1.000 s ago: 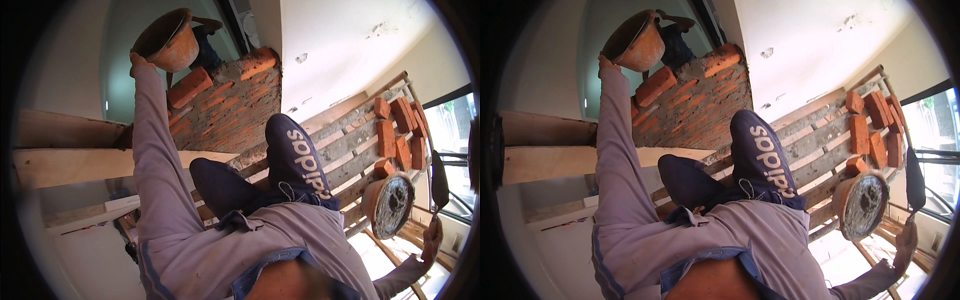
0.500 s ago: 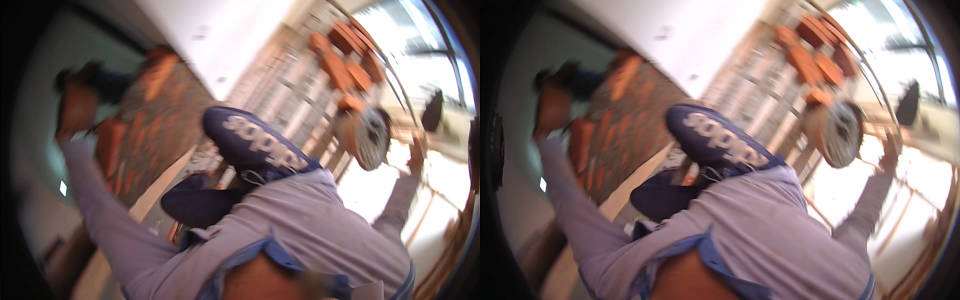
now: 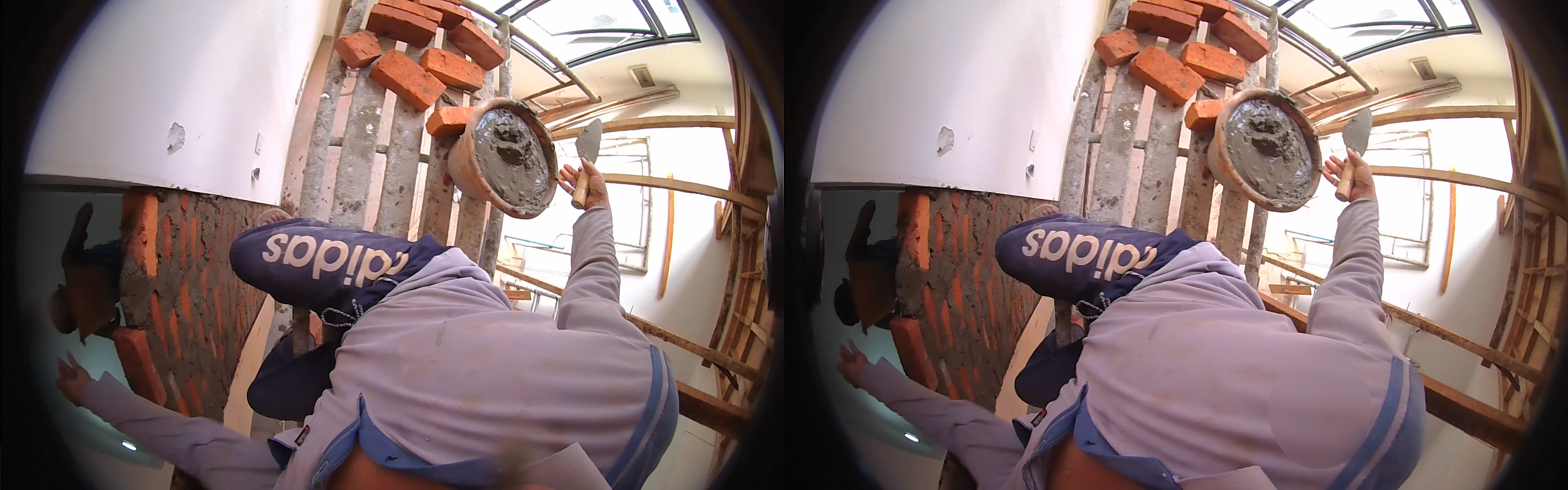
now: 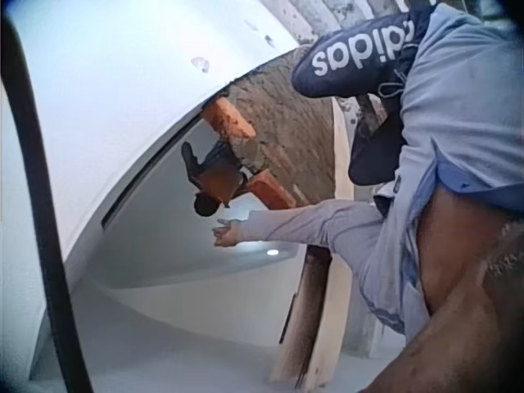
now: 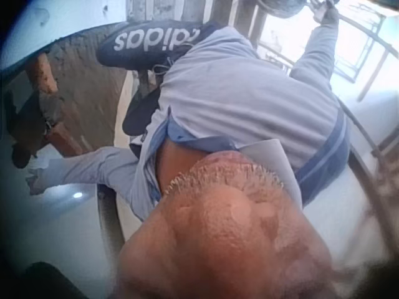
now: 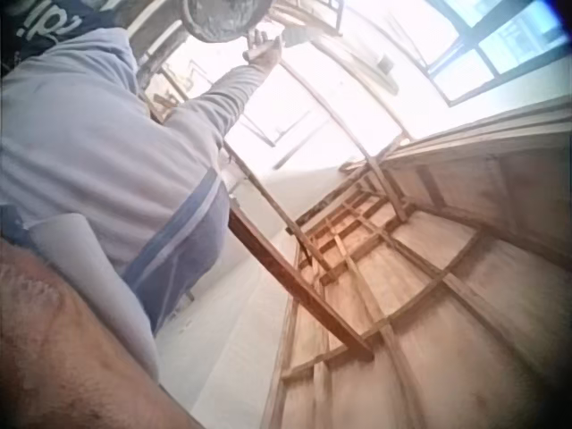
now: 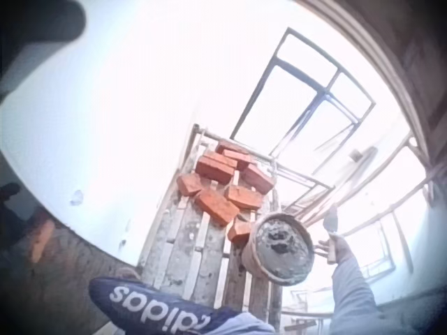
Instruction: The person constructs a brick wall by applying mortar with a trowel, placing red bricks one by one, and scraping off excess mortar. The person handles the bricks, mortar bucket, and trowel throughout the process.
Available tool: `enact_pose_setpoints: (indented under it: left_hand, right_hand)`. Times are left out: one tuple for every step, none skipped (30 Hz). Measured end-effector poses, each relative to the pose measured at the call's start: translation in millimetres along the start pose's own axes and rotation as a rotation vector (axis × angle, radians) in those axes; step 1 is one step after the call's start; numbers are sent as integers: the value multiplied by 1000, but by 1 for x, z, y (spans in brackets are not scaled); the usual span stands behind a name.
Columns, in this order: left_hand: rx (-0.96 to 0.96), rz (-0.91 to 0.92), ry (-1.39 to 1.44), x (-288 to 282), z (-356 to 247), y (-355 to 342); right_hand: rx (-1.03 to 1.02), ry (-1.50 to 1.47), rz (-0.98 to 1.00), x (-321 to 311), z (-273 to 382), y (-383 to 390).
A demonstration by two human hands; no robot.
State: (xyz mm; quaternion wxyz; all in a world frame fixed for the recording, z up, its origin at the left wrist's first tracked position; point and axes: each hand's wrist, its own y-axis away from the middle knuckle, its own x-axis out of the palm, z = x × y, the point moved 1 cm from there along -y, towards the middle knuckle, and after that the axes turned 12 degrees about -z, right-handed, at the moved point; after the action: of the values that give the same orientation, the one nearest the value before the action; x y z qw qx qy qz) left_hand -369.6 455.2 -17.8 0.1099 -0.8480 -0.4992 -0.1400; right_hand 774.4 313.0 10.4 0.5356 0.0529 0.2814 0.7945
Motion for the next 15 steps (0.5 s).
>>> enact_pose_setpoints:
  left_hand:
    - [-79,193,102,42,-2,52]
    - [-207,415,172,93,3,120]
    - [-324,610,166,146,11,196]
    - [-201,679,-158,224,6,338]
    - [-502,934,-155,249,43,406]
    - [-771,1170,-236,271,73,471]
    - [-815,1427,-410,297,74,532]
    - [-1063,1344,-381,295,126,578]
    - [-1110,1381,-490,304,145,622]
    - [-1196,1369,-544,318,147,660]
    - [-1141,1401,-539,328,148,688]
    - [-1021,1331,-559,333,155,707]
    - [-972,1278,-508,339,166,715]
    - [-579,1215,-535,337,203,718]
    - [-613,1230,-527,348,196,719]
  right_hand:
    - [44,-37,86,-3,-1,-7]
    - [61,-36,93,-4,-5,-15]
    - [58,8,204,-2,-6,-21]
    - [50,54,308,0,-6,-23]
    - [34,66,277,1,-9,-21]
    - [48,73,306,1,-6,-26]
    - [44,72,373,3,-9,-30]
    - [35,75,459,15,-11,-31]
    - [-1,143,479,23,-13,-31]
    - [-61,202,491,24,-12,-29]
    - [-79,229,494,26,-11,-23]
    - [-101,264,503,29,-10,-18]
    - [-116,282,458,30,-12,-16]
    - [-139,301,431,38,-16,-16]
    - [-164,300,389,31,-19,-22]
